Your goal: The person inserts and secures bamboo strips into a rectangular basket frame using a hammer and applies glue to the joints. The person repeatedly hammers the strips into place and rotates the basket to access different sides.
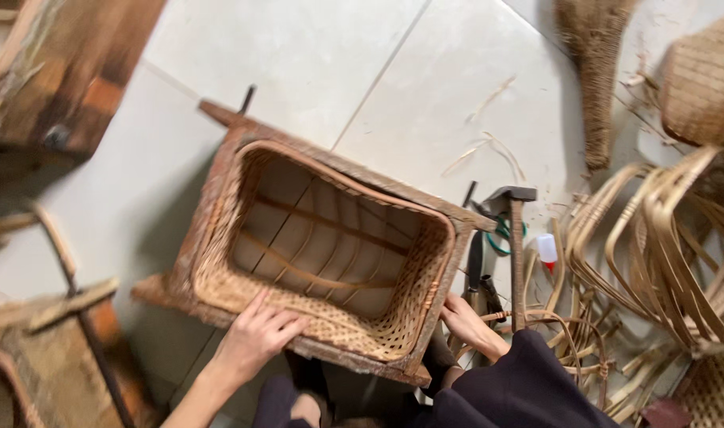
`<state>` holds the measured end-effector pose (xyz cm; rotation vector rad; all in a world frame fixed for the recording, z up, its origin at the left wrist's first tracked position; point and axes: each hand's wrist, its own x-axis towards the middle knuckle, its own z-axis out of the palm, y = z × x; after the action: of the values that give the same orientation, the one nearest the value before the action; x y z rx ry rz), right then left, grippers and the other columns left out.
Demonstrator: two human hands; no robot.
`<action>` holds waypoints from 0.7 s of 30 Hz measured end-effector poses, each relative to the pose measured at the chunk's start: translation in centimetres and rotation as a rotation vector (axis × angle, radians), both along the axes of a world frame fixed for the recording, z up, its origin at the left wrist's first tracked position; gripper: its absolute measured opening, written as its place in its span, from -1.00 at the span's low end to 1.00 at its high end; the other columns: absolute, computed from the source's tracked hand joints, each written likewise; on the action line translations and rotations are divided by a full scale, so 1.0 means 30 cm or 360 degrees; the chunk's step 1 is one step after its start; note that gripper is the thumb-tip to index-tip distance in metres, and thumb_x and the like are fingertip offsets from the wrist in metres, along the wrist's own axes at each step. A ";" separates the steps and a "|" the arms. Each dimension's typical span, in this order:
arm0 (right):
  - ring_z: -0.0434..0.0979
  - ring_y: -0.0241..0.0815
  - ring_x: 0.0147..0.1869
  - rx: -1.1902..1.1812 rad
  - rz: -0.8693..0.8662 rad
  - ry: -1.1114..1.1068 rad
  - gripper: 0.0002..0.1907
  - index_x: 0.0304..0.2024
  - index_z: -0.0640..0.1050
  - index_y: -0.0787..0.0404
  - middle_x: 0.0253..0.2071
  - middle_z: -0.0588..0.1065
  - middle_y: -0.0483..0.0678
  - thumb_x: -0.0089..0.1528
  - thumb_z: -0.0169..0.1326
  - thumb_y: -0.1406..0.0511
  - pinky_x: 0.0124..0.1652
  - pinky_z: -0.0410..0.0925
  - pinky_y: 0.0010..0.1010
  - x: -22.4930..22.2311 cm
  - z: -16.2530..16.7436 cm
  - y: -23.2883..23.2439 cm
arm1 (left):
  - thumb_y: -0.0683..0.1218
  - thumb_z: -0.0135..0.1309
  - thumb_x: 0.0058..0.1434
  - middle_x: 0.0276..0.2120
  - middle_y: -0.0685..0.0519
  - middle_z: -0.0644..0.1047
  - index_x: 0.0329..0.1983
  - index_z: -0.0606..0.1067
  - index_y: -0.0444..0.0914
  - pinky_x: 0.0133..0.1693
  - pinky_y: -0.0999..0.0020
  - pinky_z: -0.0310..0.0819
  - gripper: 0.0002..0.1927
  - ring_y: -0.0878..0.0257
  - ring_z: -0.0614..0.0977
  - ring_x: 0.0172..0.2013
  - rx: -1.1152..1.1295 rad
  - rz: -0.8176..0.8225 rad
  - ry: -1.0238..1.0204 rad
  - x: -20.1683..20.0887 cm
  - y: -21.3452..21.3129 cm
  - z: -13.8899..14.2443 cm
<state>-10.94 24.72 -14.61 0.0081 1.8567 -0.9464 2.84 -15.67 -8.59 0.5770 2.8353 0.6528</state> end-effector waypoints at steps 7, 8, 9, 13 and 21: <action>0.55 0.11 0.05 0.0250 0.0024 0.0113 -0.52 0.30 0.39 0.25 0.01 0.55 0.26 0.37 -0.15 0.19 0.08 0.42 -0.19 -0.278 0.114 -0.182 | -0.12 0.34 -0.29 -0.10 0.11 0.63 0.08 0.57 -0.02 -0.05 0.19 0.50 -0.28 0.12 0.63 -0.13 -0.0121 0.0168 -0.0150 -0.184 -0.048 0.023; 0.53 0.02 0.11 -0.0011 -0.0022 0.0285 -0.50 0.31 0.35 0.28 0.10 0.53 0.20 0.35 -0.14 0.21 0.10 0.41 -0.24 -0.331 0.107 -0.196 | -0.11 0.36 -0.30 -0.11 0.13 0.63 0.07 0.57 -0.03 -0.08 0.18 0.50 -0.29 0.13 0.63 -0.14 -0.0106 0.0204 -0.0133 -0.219 -0.041 0.027; 0.52 -0.07 0.18 -0.0275 -0.0062 0.0450 -0.48 0.33 0.31 0.30 0.18 0.50 0.14 0.34 -0.14 0.24 0.13 0.40 -0.30 -0.375 0.092 -0.203 | -0.11 0.39 -0.31 -0.11 0.15 0.64 0.05 0.57 -0.04 -0.10 0.17 0.50 -0.30 0.13 0.63 -0.15 -0.0094 0.0242 -0.0121 -0.247 -0.029 0.026; 0.48 -0.08 0.22 -0.0433 -0.0042 0.0474 -0.47 0.28 0.37 0.37 0.19 0.51 0.18 0.25 -0.08 0.36 0.18 0.36 -0.26 -0.511 0.017 -0.138 | -0.14 0.35 -0.25 -0.14 0.08 0.64 -0.02 0.56 -0.11 -0.15 0.13 0.52 -0.40 0.08 0.63 -0.17 0.0071 0.0363 0.0051 -0.292 0.075 -0.018; 0.53 -0.02 -0.02 0.0054 -0.0081 0.0720 -0.54 0.32 0.48 0.31 0.00 0.52 0.15 0.40 -0.05 0.28 -0.04 0.40 -0.18 -0.409 -0.004 -0.061 | -0.14 0.02 0.16 -0.02 0.00 0.63 0.02 0.55 -0.17 0.11 0.07 0.55 -0.66 0.08 0.67 0.00 0.0176 0.0697 0.0800 -0.181 0.150 0.134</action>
<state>-23.20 22.88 -14.74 -0.1502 2.2964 -1.0110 -2.60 -11.18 -4.56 0.1354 3.4622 0.8363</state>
